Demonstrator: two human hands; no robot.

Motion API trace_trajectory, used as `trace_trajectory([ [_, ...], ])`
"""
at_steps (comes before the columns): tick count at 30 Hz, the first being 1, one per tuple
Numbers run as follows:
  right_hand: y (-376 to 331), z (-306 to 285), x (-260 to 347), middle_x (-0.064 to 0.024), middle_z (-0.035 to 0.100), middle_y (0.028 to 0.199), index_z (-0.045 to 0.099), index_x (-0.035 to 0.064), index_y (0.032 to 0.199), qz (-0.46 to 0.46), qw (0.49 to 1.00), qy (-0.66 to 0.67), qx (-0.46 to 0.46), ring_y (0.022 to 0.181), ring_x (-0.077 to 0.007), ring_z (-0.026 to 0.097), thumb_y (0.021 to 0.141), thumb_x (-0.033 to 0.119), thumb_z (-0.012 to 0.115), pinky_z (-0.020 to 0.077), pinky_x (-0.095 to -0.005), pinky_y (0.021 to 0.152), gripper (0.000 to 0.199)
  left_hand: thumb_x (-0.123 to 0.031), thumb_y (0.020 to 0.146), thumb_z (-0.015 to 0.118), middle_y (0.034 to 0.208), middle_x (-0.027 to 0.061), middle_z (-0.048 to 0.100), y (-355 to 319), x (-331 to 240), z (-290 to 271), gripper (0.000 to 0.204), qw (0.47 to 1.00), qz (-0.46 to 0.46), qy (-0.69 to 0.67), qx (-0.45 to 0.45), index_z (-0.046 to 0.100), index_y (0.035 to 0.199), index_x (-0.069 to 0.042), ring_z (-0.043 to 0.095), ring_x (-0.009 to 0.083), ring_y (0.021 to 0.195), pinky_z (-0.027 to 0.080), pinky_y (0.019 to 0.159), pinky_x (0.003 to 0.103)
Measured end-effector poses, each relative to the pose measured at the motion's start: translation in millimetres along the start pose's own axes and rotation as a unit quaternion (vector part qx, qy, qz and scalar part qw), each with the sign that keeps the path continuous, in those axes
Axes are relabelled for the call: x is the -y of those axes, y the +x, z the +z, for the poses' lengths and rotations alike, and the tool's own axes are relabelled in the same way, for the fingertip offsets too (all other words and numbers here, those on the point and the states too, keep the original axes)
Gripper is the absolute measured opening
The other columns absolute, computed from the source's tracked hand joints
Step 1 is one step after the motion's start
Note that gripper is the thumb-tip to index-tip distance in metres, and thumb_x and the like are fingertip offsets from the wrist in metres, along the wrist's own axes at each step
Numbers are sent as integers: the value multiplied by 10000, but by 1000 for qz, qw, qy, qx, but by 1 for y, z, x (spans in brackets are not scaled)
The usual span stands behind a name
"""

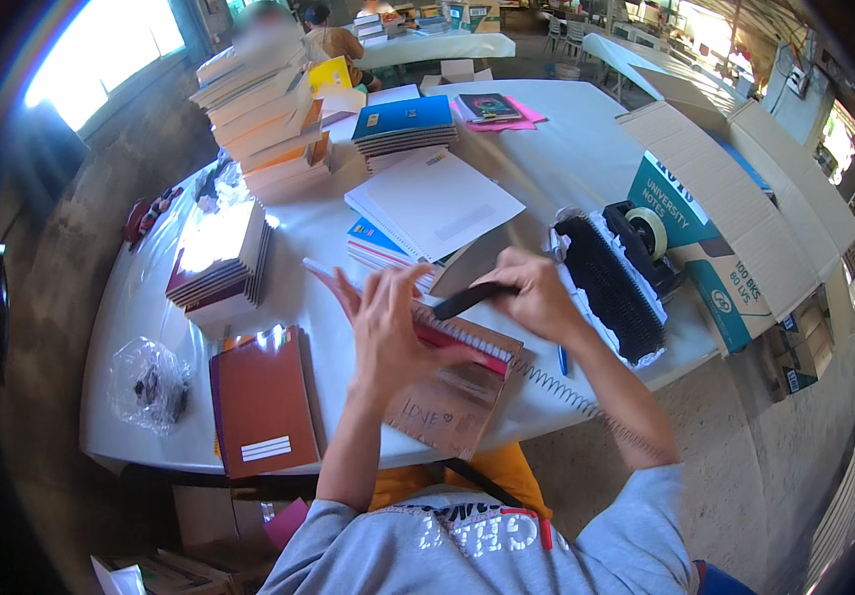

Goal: The person picks up spiral notebooks, uses a small black tool to adjust the spiral binding by rubbing it along the coil, and sets the notebooks aside.

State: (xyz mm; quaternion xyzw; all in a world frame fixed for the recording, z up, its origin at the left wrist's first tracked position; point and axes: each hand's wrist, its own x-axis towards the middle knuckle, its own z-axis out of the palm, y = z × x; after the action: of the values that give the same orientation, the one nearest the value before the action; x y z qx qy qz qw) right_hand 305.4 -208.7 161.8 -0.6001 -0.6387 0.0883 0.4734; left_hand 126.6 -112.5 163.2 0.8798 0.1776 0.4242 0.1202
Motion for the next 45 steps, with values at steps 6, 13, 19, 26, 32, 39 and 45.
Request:
trace_trajectory([
  [6, 20, 18, 16, -25, 524, 742, 718, 56, 888, -38, 983, 154, 89, 730, -124, 518, 614, -128, 667, 419, -239, 680, 333, -650, 404, 764, 950, 73, 499, 0, 72, -20, 659, 994, -42, 95, -41, 633, 762, -112, 437, 275, 1039, 218, 953, 578],
  [13, 47, 27, 15, -3, 516, 680, 713, 39, 806, -35, 997, 51, 51, 672, -99, 498, 652, -59, 613, 415, -233, 624, 207, -639, 383, 778, 938, 82, 455, 1, 82, -13, 646, 997, -19, -10, -72, 638, 678, -82, 424, 289, 983, 315, 894, 520],
  [19, 46, 30, 29, 3, 489, 693, 720, 89, 836, -81, 994, 28, 75, 661, -106, 485, 643, -127, 563, 403, -232, 617, 329, -616, 400, 783, 997, 90, 465, 1, 86, -9, 623, 996, 4, -30, -83, 642, 699, -88, 423, 308, 1050, 336, 881, 517],
  [26, 63, 50, 40, -43, 534, 715, 711, 35, 876, -93, 990, 57, 84, 665, -140, 500, 629, -109, 603, 414, -240, 627, 305, -608, 400, 787, 1025, 81, 454, -5, 85, -16, 620, 995, -41, -11, -91, 637, 722, -100, 404, 313, 1098, 349, 826, 530],
  [32, 70, 48, 21, -67, 527, 704, 714, 60, 901, -17, 994, 103, 20, 671, -157, 517, 610, -128, 562, 412, -271, 616, 379, -573, 409, 812, 1114, 102, 426, -4, 88, -10, 618, 997, -38, -15, -63, 620, 760, -102, 352, 329, 1132, 341, 856, 525],
  [39, 80, 60, 41, -26, 568, 690, 690, 5, 728, -114, 991, 7, 62, 644, -139, 564, 632, -77, 605, 445, -226, 619, 152, -476, 346, 882, 1226, 177, 307, -12, 114, 3, 777, 979, -97, -59, -167, 526, 915, -85, 343, 379, 1120, 433, 869, 452],
  [45, 91, 71, 24, -74, 543, 648, 717, 68, 893, -104, 963, 247, 26, 615, -152, 510, 660, -44, 613, 402, -321, 560, 279, -443, 294, 906, 1191, 180, 305, -7, 120, 9, 1061, 964, -113, -126, -206, 365, 1144, -109, 332, 373, 1168, 409, 919, 486],
])
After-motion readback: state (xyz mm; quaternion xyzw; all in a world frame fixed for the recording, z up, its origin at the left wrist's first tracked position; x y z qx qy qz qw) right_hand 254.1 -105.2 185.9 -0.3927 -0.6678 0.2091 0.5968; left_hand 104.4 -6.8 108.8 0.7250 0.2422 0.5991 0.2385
